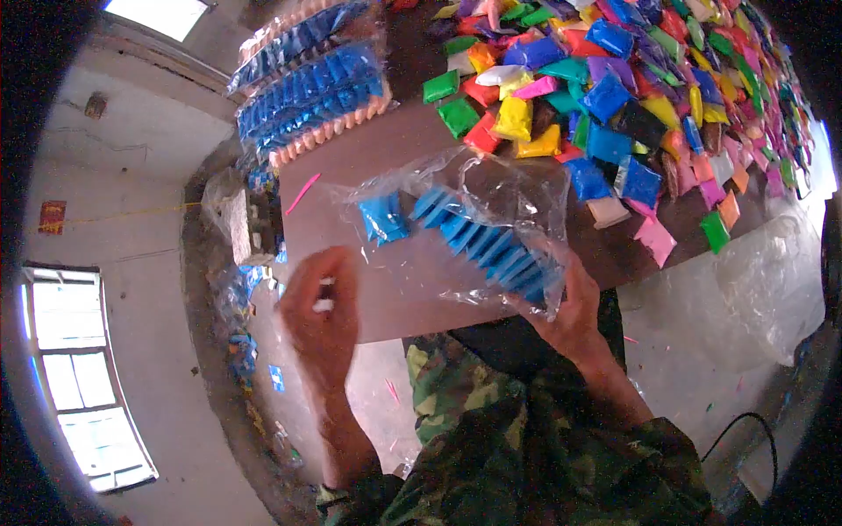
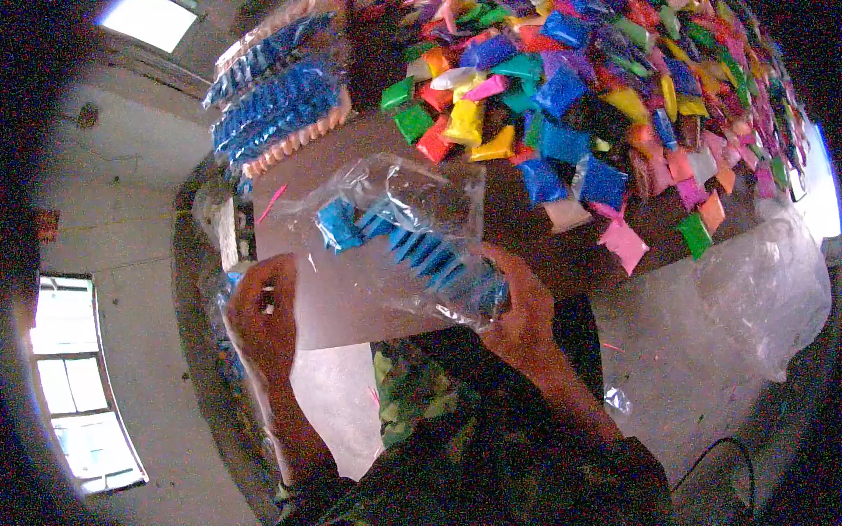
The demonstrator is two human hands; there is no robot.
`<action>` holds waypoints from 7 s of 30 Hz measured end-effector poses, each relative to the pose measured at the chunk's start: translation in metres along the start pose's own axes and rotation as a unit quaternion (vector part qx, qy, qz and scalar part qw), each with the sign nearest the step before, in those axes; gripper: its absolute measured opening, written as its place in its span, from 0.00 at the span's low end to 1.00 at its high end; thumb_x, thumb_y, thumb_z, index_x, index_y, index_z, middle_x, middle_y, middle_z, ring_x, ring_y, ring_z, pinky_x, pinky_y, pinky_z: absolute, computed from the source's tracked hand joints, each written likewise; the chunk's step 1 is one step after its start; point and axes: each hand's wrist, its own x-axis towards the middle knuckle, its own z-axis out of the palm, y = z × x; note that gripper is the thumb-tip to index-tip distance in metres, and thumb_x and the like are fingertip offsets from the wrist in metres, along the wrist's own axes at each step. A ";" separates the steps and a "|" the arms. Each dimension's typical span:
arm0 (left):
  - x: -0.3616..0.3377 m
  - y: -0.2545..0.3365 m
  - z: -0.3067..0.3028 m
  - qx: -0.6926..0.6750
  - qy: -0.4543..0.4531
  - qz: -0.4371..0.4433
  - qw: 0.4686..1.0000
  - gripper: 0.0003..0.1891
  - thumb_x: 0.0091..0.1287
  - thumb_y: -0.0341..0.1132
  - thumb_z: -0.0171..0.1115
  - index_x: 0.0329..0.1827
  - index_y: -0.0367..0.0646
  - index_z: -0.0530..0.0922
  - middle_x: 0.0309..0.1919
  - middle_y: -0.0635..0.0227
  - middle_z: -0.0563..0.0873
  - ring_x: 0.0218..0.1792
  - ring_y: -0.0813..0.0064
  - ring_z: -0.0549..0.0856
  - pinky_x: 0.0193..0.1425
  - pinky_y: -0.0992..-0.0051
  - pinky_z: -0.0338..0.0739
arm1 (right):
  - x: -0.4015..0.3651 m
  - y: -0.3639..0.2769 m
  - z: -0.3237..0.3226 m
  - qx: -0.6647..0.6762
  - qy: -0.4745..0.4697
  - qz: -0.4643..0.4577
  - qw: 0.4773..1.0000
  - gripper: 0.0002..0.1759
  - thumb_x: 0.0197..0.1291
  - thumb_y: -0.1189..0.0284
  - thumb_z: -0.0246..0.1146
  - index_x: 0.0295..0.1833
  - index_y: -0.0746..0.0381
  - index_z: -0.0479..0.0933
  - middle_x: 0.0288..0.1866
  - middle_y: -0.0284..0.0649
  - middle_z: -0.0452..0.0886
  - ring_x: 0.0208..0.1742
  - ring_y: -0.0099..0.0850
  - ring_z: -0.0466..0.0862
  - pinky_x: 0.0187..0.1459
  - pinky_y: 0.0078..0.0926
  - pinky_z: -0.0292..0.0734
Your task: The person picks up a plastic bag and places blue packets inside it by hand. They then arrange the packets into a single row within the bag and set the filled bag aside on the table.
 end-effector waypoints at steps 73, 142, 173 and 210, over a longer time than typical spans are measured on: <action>0.056 0.002 0.102 0.056 -0.034 0.135 0.989 0.14 0.71 0.30 0.65 0.57 0.37 0.77 0.44 0.44 0.87 0.46 0.43 0.88 0.47 0.52 0.82 | 0.004 0.002 0.003 -0.001 0.023 -0.049 0.999 0.39 0.49 0.62 0.85 0.64 0.64 0.75 0.52 0.50 0.86 0.50 0.47 0.89 0.52 0.40 0.83; -0.001 -0.097 0.042 -0.205 -0.099 -0.240 0.944 0.26 0.58 0.52 0.80 0.45 0.36 0.87 0.33 0.69 0.88 0.33 0.78 0.82 0.40 0.74 0.76 | 0.054 -0.009 0.006 0.104 -0.021 0.217 0.970 0.12 0.64 0.75 0.73 0.52 0.66 0.86 0.41 0.31 0.87 0.42 0.17 0.82 0.45 0.18 0.78; -0.038 -0.118 0.023 -0.293 0.027 -0.163 0.942 0.17 0.74 0.41 0.69 0.55 0.36 0.83 0.42 0.65 0.88 0.43 0.75 0.85 0.51 0.73 0.80 | 0.050 -0.003 0.012 0.083 0.040 0.180 0.979 0.22 0.66 0.68 0.70 0.62 0.65 0.78 0.46 0.41 0.87 0.46 0.30 0.86 0.52 0.32 0.81; -0.078 -0.132 0.036 -0.344 0.009 -0.147 0.927 0.13 0.64 0.27 0.76 0.50 0.38 0.86 0.43 0.58 0.89 0.44 0.66 0.90 0.48 0.71 0.85 | 0.203 -0.105 0.135 -0.047 -0.704 -0.057 0.706 0.24 0.57 0.62 0.79 0.59 0.57 0.88 0.33 0.35 0.83 0.34 0.26 0.82 0.37 0.31 0.76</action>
